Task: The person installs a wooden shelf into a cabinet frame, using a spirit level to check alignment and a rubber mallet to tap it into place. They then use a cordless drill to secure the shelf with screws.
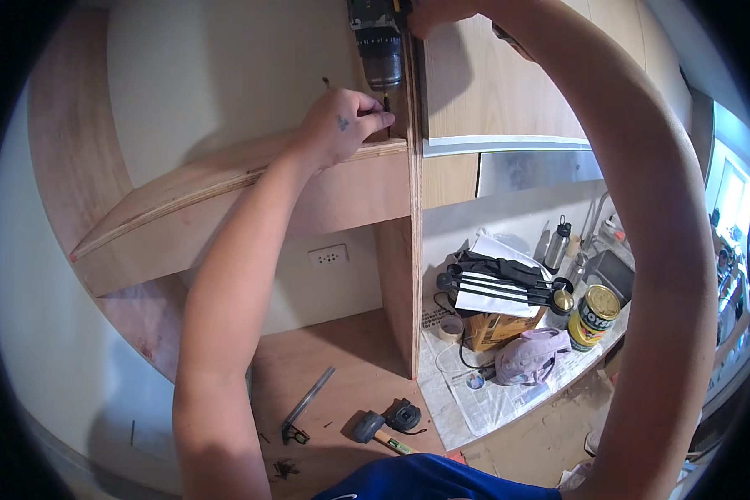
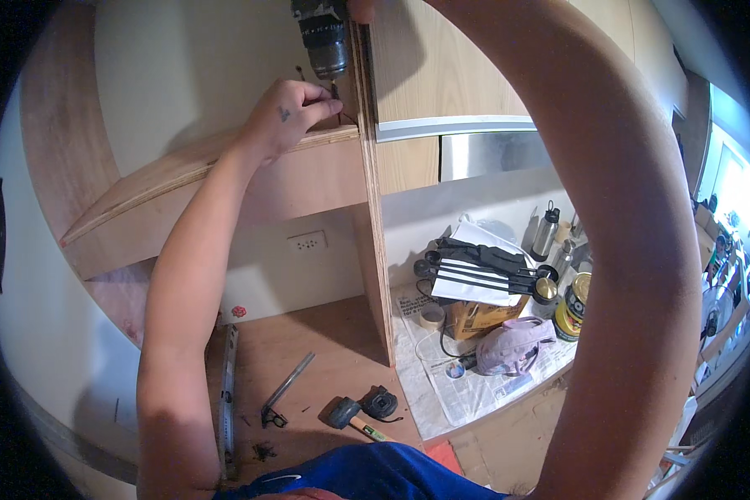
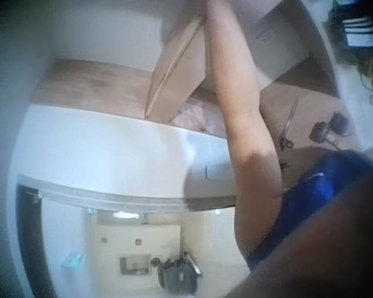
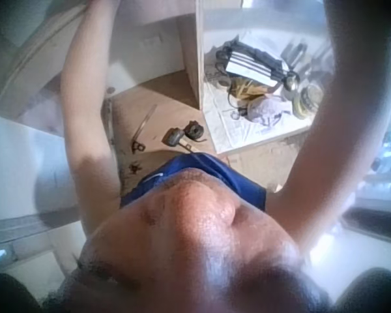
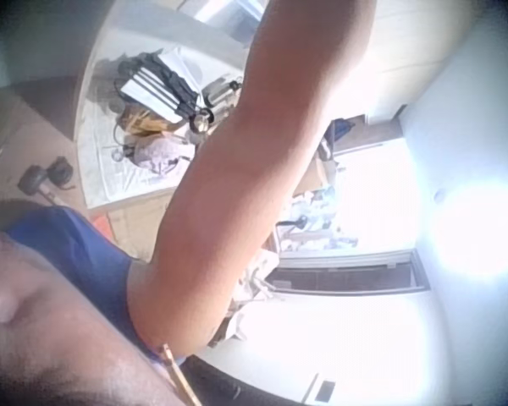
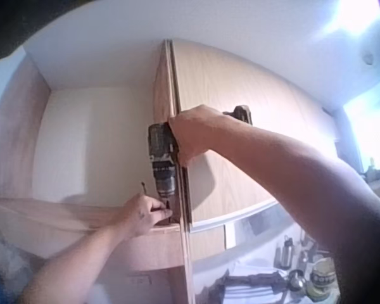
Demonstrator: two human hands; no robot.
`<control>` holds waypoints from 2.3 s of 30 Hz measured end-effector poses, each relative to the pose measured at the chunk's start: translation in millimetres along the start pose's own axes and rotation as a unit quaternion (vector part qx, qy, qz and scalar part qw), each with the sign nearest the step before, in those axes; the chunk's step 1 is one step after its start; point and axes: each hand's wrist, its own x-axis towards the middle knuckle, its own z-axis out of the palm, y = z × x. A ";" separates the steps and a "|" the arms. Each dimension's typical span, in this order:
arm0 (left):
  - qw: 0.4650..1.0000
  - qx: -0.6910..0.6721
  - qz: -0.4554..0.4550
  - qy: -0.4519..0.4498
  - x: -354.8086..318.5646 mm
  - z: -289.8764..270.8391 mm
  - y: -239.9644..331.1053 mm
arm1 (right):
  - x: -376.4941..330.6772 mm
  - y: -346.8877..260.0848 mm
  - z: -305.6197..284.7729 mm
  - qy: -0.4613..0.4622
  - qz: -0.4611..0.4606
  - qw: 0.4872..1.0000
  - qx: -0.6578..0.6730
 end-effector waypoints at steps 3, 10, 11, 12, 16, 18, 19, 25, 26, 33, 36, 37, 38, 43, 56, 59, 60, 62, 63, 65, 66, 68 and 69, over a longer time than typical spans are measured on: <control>1.000 0.003 0.002 -0.011 0.8 0.7 4.3 | -2.5 0.3 -3.2 -0.008 0.003 1.000 -0.012; 1.000 0.016 -0.007 -0.006 1.6 2.9 9.8 | -0.8 2.2 2.3 0.011 0.005 1.000 -0.022; 1.000 0.014 -0.007 -0.003 2.1 3.3 8.8 | -1.2 2.6 3.0 0.018 0.002 1.000 -0.019; 1.000 0.019 -0.009 -0.011 3.0 3.2 7.5 | -1.6 2.2 2.7 0.007 0.003 1.000 -0.012; 0.999 0.026 -0.015 -0.023 1.9 1.6 7.9 | -6.0 6.5 0.1 0.005 -0.027 1.000 0.013; 0.999 0.026 -0.014 -0.024 1.7 1.6 9.0 | -5.7 7.3 1.5 0.010 -0.028 1.000 0.010; 0.999 0.028 -0.013 -0.027 1.8 1.5 9.1 | -3.1 4.7 3.1 0.006 -0.012 1.000 0.002; 0.999 0.024 -0.026 -0.033 3.7 -1.3 0.7 | 0.7 -2.6 -0.4 -0.020 0.026 0.999 -0.002; 0.999 0.016 -0.022 -0.036 4.9 -0.8 1.5 | 0.1 -0.8 1.1 -0.014 0.027 1.000 -0.004; 0.999 0.004 -0.030 -0.045 3.7 1.1 5.9 | 1.2 1.9 4.7 0.002 -0.010 1.000 0.000; 0.998 0.018 -0.029 -0.048 5.0 0.6 8.1 | 3.3 1.9 6.0 0.000 -0.012 1.000 -0.021; 0.998 0.023 -0.031 -0.053 5.6 0.6 9.3 | 2.8 0.9 4.7 -0.013 -0.003 1.000 -0.019; 0.997 0.031 -0.035 -0.056 4.8 -1.2 10.0 | 2.3 -0.8 2.2 -0.024 0.005 1.000 -0.014; 0.999 0.017 -0.015 -0.037 6.8 1.4 -2.4 | -0.2 0.7 3.2 -0.005 -0.010 1.000 0.000; 0.997 -0.023 -0.040 -0.057 6.2 1.0 5.1 | 1.0 -2.5 2.5 -0.018 0.005 1.000 -0.018; 0.997 -0.036 -0.039 -0.059 6.6 1.4 3.9 | 2.9 -1.3 3.7 -0.013 0.005 1.000 -0.015; 0.997 -0.039 -0.037 -0.058 6.6 2.1 3.8 | 3.7 -0.2 4.8 -0.011 0.003 1.000 -0.013; 0.997 -0.043 -0.033 -0.056 5.9 3.0 3.5 | 4.7 1.2 6.9 -0.007 -0.002 1.000 -0.010; 0.997 -0.042 -0.034 -0.059 6.2 2.6 2.7 | 4.9 0.5 6.9 -0.010 0.002 1.000 -0.010; 0.996 -0.040 -0.037 -0.065 6.8 0.8 2.1 | 5.4 -1.2 6.3 -0.015 0.011 1.000 -0.009; 0.996 -0.039 -0.039 -0.066 6.0 0.0 2.5 | 5.4 -1.6 5.5 -0.020 0.008 1.000 -0.010; 0.996 -0.038 -0.041 -0.066 6.3 -0.7 4.3 | 5.5 -0.9 3.7 -0.031 0.002 0.999 -0.013; 0.996 -0.048 -0.036 -0.068 6.7 0.5 3.5 | 5.6 -0.5 4.4 -0.029 0.005 1.000 -0.012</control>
